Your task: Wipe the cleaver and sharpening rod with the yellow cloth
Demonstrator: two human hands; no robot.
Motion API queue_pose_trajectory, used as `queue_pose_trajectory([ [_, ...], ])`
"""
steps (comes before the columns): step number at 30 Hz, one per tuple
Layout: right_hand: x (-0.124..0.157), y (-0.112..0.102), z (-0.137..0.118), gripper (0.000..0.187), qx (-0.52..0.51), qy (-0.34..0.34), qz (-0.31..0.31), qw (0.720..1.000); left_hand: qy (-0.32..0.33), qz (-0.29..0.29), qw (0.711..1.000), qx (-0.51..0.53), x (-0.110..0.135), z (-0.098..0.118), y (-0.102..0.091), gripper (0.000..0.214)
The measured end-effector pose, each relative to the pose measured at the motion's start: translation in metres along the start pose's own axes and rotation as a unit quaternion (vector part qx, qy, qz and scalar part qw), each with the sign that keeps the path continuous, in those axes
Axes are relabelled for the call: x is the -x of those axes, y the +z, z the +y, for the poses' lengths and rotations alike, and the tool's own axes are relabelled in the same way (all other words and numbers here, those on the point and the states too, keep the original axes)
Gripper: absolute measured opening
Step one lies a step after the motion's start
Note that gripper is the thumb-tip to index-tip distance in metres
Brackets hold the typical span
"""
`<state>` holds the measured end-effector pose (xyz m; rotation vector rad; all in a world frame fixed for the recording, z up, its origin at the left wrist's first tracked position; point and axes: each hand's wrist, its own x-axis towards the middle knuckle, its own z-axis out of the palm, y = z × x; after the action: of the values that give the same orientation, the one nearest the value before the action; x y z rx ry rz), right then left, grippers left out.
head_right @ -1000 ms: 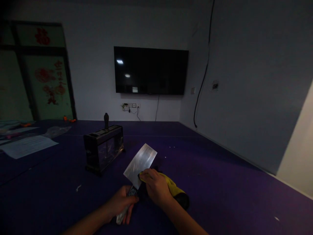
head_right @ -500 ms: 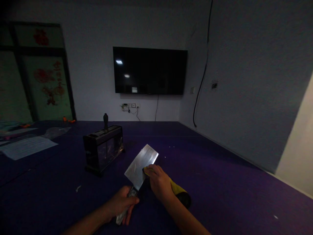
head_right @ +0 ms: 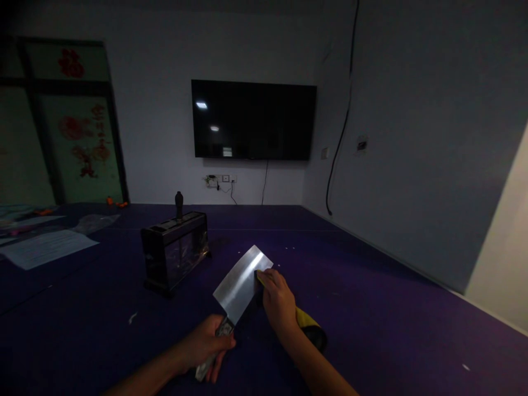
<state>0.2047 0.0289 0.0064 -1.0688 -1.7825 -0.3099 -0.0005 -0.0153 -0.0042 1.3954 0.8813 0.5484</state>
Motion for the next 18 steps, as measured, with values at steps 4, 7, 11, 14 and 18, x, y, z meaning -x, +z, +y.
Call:
queue_pose_trajectory([
  [4,-0.001,0.0,0.0,0.043,-0.024,0.002,-0.006,1.0,0.004,0.013,1.0,0.006,-0.001,-0.001,0.0,0.03],
  [7,-0.001,-0.001,-0.003,0.043,-0.04,0.002,-0.024,0.999,0.0,0.023,1.0,0.008,-0.002,-0.001,0.0,0.028],
  [11,-0.001,-0.002,-0.013,0.044,-0.053,-0.013,-0.053,0.997,-0.012,0.047,0.999,0.019,-0.003,-0.001,0.001,0.025],
  [14,-0.002,-0.005,-0.024,0.043,-0.067,-0.035,-0.084,0.994,-0.024,0.07,0.997,0.032,-0.004,-0.002,0.001,0.027],
  [18,-0.003,-0.007,-0.034,0.039,-0.07,-0.053,-0.109,0.99,-0.018,0.073,0.996,0.043,-0.007,-0.005,0.0,0.027],
])
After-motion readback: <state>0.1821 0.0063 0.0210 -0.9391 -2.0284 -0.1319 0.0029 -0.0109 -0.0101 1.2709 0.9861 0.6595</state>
